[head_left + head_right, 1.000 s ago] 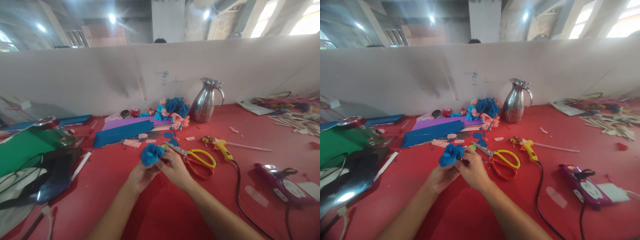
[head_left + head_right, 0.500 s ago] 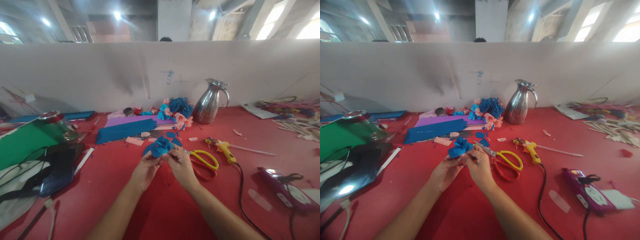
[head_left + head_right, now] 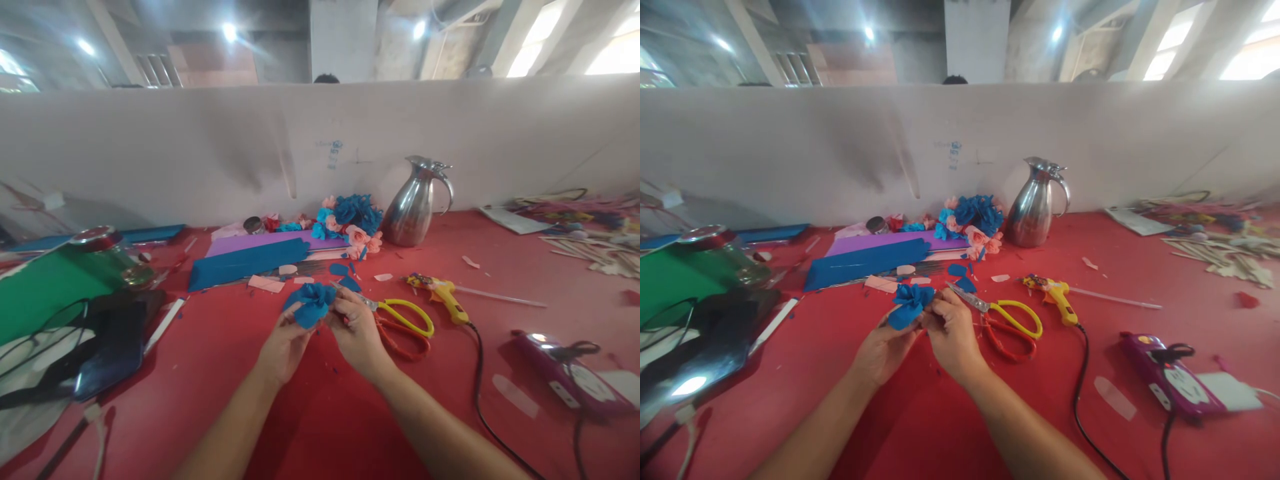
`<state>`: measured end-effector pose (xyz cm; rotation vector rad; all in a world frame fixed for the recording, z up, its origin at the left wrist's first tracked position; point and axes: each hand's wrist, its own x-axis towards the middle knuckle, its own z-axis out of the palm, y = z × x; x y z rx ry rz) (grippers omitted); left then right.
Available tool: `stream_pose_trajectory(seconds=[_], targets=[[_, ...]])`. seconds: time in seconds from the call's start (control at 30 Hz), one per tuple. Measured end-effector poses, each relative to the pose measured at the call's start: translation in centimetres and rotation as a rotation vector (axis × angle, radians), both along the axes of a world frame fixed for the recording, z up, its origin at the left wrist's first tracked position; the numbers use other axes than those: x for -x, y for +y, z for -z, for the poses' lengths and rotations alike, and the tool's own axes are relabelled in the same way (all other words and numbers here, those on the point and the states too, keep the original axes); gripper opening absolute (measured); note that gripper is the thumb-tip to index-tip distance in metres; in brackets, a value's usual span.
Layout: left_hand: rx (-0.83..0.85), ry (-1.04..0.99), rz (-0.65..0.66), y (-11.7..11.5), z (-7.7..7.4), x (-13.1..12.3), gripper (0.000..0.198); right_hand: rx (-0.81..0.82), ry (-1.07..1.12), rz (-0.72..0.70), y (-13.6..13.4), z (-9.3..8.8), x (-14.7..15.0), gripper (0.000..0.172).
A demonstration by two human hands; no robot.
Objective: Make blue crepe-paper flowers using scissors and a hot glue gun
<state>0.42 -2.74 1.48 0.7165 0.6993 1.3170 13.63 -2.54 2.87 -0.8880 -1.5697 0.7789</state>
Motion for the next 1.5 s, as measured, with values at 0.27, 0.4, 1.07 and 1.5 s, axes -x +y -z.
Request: stream_pose_trajectory(seconds=[0.27,0.4,1.07,1.5], targets=[[0.023,-0.016,0.002,-0.1,-0.2,0.0,0.016,0.036,-0.019,0.079,-0.2,0.3,0.4,0.019],[0.031,-0.012,-0.004,-0.1,-0.3,0.0,0.017,0.048,0.005,0.091,-0.2,0.4,0.5,0.019],[0.030,0.016,-0.021,-0.1,-0.1,0.0,0.014,0.059,-0.052,0.048,0.0,0.2,0.1,0.016],[-0.021,0.058,-0.038,0.1,0.1,-0.2,0.013,0.075,-0.086,0.017,0.2,1.1,0.4,0.022]])
